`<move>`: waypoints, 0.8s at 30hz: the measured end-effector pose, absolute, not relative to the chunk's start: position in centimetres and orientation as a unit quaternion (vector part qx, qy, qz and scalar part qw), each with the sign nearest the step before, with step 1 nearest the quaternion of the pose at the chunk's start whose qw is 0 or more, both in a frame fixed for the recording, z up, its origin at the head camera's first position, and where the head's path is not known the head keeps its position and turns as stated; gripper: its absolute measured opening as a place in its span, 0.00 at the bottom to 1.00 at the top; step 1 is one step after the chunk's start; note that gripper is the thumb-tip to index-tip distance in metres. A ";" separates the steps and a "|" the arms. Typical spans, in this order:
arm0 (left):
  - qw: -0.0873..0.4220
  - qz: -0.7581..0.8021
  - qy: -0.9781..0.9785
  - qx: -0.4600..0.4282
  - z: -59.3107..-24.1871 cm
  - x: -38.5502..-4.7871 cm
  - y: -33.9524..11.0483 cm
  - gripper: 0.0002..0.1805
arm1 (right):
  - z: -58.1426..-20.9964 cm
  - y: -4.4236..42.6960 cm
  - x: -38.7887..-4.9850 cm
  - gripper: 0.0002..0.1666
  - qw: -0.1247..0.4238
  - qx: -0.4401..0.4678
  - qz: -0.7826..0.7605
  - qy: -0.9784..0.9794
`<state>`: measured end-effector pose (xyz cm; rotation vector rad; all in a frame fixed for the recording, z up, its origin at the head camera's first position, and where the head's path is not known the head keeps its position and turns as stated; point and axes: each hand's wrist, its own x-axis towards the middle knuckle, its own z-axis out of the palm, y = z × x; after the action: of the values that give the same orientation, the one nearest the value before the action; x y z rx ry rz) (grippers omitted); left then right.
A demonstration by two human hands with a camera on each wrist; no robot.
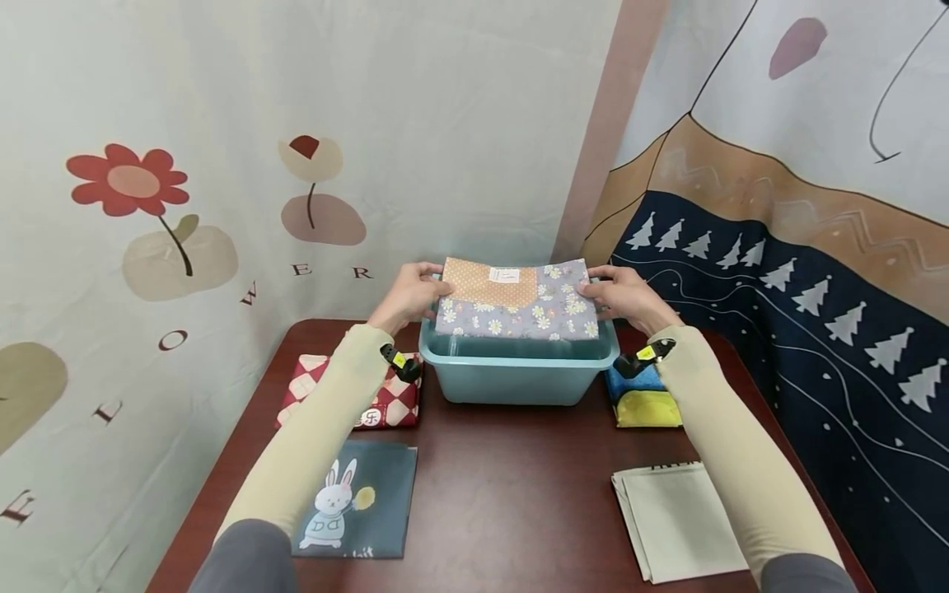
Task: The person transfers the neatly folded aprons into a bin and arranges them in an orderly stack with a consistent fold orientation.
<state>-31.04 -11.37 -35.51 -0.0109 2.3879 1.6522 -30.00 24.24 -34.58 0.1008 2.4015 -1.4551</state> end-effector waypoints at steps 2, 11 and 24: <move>0.122 0.563 0.817 -0.006 -35.5 -31.1 -11.4 0.29 | -34.7 24.2 -30.2 0.34 0.167 0.036 -0.507 0.845; 0.111 0.497 0.861 0.000 -34.6 -30.1 -12.2 0.33 | -34.3 24.6 -29.3 0.41 0.161 0.010 -0.460 0.873; 0.047 0.452 0.888 0.073 -35.2 -29.9 -13.0 0.35 | -34.8 24.9 -28.7 0.45 0.142 -0.031 -0.427 0.893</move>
<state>-29.85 -13.00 -35.18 0.2218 2.7088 1.3782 -28.66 24.91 -34.77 -0.0883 2.5759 -1.2307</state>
